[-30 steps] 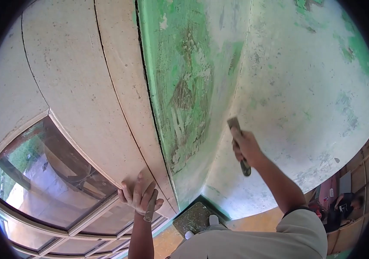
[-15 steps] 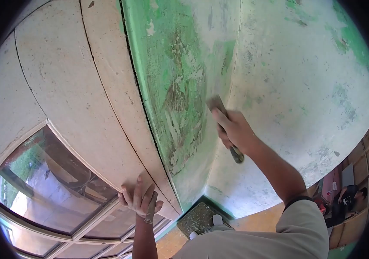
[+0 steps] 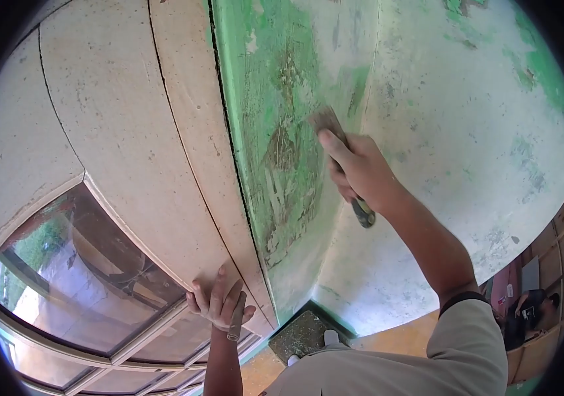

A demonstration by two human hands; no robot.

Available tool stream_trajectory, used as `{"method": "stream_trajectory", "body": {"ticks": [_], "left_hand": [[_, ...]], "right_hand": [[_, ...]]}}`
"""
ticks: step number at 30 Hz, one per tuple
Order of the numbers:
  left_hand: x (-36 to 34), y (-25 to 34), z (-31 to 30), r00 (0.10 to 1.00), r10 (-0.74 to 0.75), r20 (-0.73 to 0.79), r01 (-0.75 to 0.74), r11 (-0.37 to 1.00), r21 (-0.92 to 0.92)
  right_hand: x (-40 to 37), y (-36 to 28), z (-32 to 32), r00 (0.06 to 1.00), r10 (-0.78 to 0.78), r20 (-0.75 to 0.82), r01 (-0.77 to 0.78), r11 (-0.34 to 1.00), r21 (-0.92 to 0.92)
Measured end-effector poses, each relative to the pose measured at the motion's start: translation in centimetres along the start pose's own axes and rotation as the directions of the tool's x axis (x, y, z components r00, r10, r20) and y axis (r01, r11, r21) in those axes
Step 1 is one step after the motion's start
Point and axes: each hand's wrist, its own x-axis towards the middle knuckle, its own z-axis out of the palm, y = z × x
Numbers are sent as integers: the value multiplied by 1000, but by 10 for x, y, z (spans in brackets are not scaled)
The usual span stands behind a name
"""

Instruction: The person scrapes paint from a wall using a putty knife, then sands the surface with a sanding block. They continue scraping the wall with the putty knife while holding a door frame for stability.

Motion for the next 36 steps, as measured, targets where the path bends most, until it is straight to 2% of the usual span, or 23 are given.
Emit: {"method": "stream_trajectory", "body": {"ticks": [2, 4, 5, 7, 8, 10, 12, 15, 18, 20, 21, 23, 26, 29, 32, 36], "left_hand": [[1, 0, 0, 1000, -4, -4, 4, 1000, -1], [1, 1, 0, 1000, -24, -5, 24, 999, -28], [1, 2, 1, 1000, -30, -8, 30, 999, -29], [1, 1, 0, 1000, -20, -1, 20, 999, -35], [1, 1, 0, 1000, -19, 0, 19, 999, -32], [1, 1, 1, 1000, 7, -8, -7, 1000, 16], [-1, -1, 1, 1000, 9, -7, -8, 1000, 15], [3, 2, 2, 1000, -6, -4, 6, 1000, 10], [2, 2, -1, 1000, -13, 3, 13, 1000, 0], [2, 2, 1, 999, -34, -15, 34, 999, -11], [3, 2, 1, 1000, -26, -12, 26, 1000, -7], [2, 1, 0, 1000, -18, -11, 18, 1000, 4], [3, 1, 2, 1000, 6, -23, -6, 1000, -5], [2, -1, 0, 1000, 18, -15, -18, 1000, 6], [1, 3, 2, 1000, 3, -3, -3, 1000, -6], [7, 3, -2, 1000, -4, 3, 4, 1000, -27]], "right_hand": [[-17, 26, -18, 993, 116, -23, -117, 991, -64], [-31, 65, -33, 958, 260, -116, -266, 964, -31], [-34, 81, -37, 959, 259, -116, -265, 964, -38], [-37, 101, -41, 918, 377, -121, -379, 925, 9], [-31, 94, -33, 918, 378, -118, -379, 925, 11], [-6, 63, -9, 975, 217, -52, -221, 969, -106], [11, 34, 6, 1000, 21, 2, -20, 994, -108], [1, -7, 17, 997, -69, 30, 71, 994, -82], [-20, 9, 4, 1000, -5, -3, 4, 991, -134], [-35, 39, -15, 984, 158, -81, -167, 979, -120], [-41, 59, -24, 984, 157, -79, -166, 978, -127], [-46, 90, -33, 932, 328, -154, -340, 938, -63], [-21, 89, -23, 963, 265, -54, -269, 959, -91], [-5, 76, -11, 983, 184, -9, -183, 970, -162], [-16, 71, -22, 991, 135, -11, -135, 983, -120], [-43, 97, -35, 975, 216, -59, -220, 973, -75]]}}
